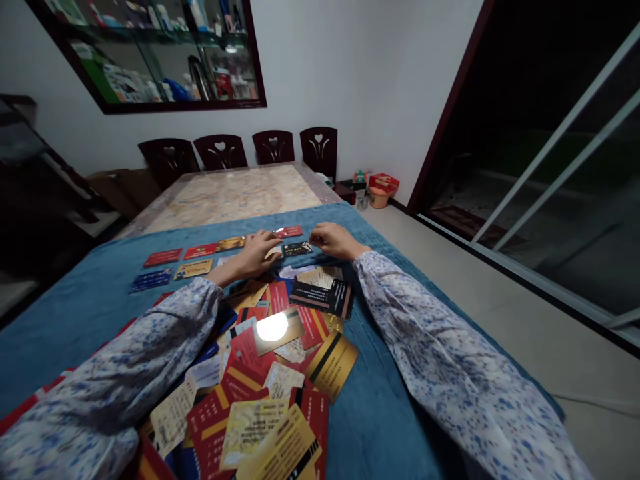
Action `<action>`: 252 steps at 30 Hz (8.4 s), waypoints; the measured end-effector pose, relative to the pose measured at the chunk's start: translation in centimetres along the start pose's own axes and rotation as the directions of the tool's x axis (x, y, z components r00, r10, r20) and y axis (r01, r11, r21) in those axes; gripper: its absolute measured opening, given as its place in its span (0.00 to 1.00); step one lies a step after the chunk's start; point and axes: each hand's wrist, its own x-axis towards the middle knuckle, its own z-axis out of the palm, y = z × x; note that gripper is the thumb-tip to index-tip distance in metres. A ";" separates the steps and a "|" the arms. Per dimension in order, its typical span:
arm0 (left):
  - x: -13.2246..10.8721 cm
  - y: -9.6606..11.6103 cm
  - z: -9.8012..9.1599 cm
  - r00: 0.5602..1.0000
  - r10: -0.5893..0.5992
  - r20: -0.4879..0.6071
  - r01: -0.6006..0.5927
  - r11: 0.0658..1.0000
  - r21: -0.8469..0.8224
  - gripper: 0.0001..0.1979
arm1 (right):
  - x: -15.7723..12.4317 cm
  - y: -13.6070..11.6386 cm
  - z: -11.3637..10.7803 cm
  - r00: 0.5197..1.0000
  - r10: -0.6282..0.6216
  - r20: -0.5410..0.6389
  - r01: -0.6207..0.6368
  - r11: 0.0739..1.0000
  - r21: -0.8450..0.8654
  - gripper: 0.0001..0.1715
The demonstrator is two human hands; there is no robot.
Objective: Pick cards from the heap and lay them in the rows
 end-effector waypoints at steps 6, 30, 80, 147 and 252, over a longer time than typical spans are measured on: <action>-1.7 2.9 -0.7 0.998 0.069 -0.017 -0.069 0.995 -0.067 0.14 | -3.4 -2.1 -0.3 0.999 -0.054 -0.005 0.053 0.998 -0.040 0.10; -4.5 7.4 -0.8 0.961 0.207 0.184 -0.170 0.965 -0.198 0.11 | -8.8 -7.7 -1.7 0.967 -0.175 0.184 0.182 0.983 -0.024 0.21; -4.2 7.2 0.3 0.993 0.092 -0.067 -0.109 0.939 -0.325 0.21 | -9.5 -7.5 -0.5 0.987 -0.078 -0.143 0.070 0.996 -0.062 0.16; -4.5 6.4 2.2 0.998 0.030 -0.048 -0.043 0.956 -0.289 0.26 | -9.7 -5.9 0.4 0.993 0.112 -0.028 -0.108 0.989 0.105 0.29; -1.1 -11.6 0.4 0.951 -0.274 0.140 0.269 0.962 0.053 0.22 | 13.6 -1.5 5.7 0.928 0.121 0.353 -0.029 0.967 -0.253 0.25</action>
